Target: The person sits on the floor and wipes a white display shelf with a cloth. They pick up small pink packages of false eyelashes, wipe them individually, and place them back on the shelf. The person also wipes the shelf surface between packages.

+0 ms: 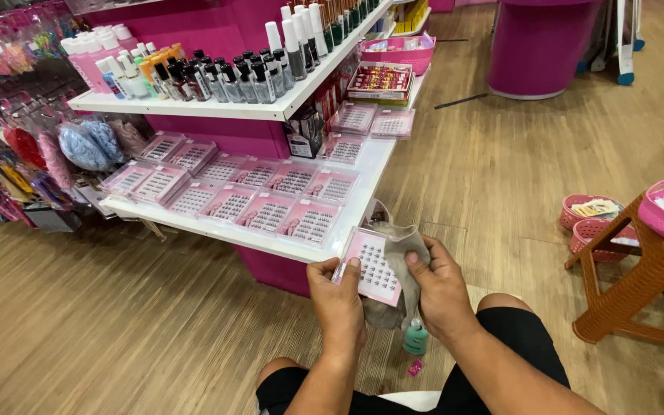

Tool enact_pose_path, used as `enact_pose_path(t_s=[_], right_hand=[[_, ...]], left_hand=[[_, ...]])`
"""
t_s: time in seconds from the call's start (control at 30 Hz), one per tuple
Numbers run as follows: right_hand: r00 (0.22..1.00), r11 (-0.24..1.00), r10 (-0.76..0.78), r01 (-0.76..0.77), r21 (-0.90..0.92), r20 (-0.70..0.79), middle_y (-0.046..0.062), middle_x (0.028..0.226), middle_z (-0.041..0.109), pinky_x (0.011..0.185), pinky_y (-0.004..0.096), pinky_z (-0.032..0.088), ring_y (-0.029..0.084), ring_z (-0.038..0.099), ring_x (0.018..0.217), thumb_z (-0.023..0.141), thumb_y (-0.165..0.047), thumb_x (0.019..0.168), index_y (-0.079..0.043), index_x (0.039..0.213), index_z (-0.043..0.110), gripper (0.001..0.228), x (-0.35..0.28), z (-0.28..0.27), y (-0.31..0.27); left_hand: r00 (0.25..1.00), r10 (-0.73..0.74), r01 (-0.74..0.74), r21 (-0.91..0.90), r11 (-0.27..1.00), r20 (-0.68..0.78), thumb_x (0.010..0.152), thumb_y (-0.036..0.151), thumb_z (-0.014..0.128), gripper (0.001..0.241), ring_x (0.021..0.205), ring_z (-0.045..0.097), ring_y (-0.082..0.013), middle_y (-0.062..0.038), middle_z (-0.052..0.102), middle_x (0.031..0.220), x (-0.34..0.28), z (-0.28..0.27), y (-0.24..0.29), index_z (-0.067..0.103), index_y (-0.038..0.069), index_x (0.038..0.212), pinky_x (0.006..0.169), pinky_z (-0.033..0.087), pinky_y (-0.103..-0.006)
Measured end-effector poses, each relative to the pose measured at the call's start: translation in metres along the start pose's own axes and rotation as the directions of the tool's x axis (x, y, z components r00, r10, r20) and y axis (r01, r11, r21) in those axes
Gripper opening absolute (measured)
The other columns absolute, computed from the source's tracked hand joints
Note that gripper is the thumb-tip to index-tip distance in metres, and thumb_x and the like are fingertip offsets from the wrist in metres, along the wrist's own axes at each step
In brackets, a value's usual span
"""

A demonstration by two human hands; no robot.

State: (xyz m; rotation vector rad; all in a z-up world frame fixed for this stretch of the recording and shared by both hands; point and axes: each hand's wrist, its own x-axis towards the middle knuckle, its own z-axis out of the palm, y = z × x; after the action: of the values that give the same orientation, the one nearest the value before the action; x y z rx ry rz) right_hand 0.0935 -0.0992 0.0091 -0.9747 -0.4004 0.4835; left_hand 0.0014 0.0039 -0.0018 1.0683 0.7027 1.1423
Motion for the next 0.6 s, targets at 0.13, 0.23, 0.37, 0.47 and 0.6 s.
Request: enact_pose_path(t_s=[0.13,0.23,0.37,0.47,0.6], right_hand=[[0.998,0.995,-0.017,0.023,0.101,-0.054,0.013,0.096,0.071,0.070,0.039,0.059,0.025,0.067,0.082,0.063,-0.014,0.099,-0.004,0.112,0.065,0.016,0.012,-0.009,-0.002],[0.991,0.996,0.027,-0.015,0.092,-0.132,0.011,0.091,0.071,0.062,0.040,0.057,0.024,0.067,0.075,0.061,-0.016,0.102,-0.008,0.109,0.066,0.012,0.010,-0.005,-0.009],[0.986,0.997,-0.007,0.020,0.080,-0.164,0.008,0.084,0.069,0.053,0.036,0.056,0.018,0.064,0.066,0.064,-0.023,0.101,-0.010,0.110,0.064,0.016,0.006,-0.003,-0.005],[0.992,0.997,-0.051,0.058,0.056,-0.118,0.007,0.083,0.070,0.053,0.033,0.056,0.015,0.064,0.065,0.061,-0.019,0.103,-0.009,0.111,0.065,0.014,0.006,-0.004,-0.006],[0.998,0.996,0.053,-0.051,0.070,-0.024,0.018,0.102,0.070,0.060,0.040,0.060,0.027,0.068,0.077,0.061,-0.016,0.098,-0.006,0.122,0.061,0.026,-0.005,0.003,-0.017]], left_hand=[[0.999,0.004,-0.003,-0.025,1.000,0.052,0.084,0.011,0.080,0.033,0.090,0.063,-0.0182,-0.011,0.062,0.100,0.001,0.002,-0.005,0.053,0.008,0.102,0.081,0.055,-0.0313],[0.987,-0.114,0.113,0.015,0.993,0.117,0.088,0.007,0.076,0.030,0.086,0.064,-0.0205,-0.010,0.060,0.101,-0.013,0.007,0.021,0.050,0.009,0.104,0.070,0.056,-0.0336],[0.913,-0.330,0.328,0.050,0.943,0.240,0.090,0.007,0.067,0.064,0.071,0.065,-0.0192,-0.014,0.069,0.112,-0.028,0.017,0.051,0.043,0.023,0.148,0.040,0.048,-0.0289],[0.905,-0.220,0.217,0.050,0.975,0.364,0.086,0.011,0.067,0.075,0.066,0.059,-0.0131,-0.013,0.068,0.113,-0.023,0.012,0.040,0.041,0.019,0.155,0.039,0.046,-0.0261],[0.913,-0.199,0.241,-0.078,0.967,0.356,0.087,0.001,0.065,0.078,0.094,0.068,-0.0218,-0.018,0.068,0.127,-0.015,0.010,0.031,0.035,0.019,0.158,0.076,0.060,-0.0350]])
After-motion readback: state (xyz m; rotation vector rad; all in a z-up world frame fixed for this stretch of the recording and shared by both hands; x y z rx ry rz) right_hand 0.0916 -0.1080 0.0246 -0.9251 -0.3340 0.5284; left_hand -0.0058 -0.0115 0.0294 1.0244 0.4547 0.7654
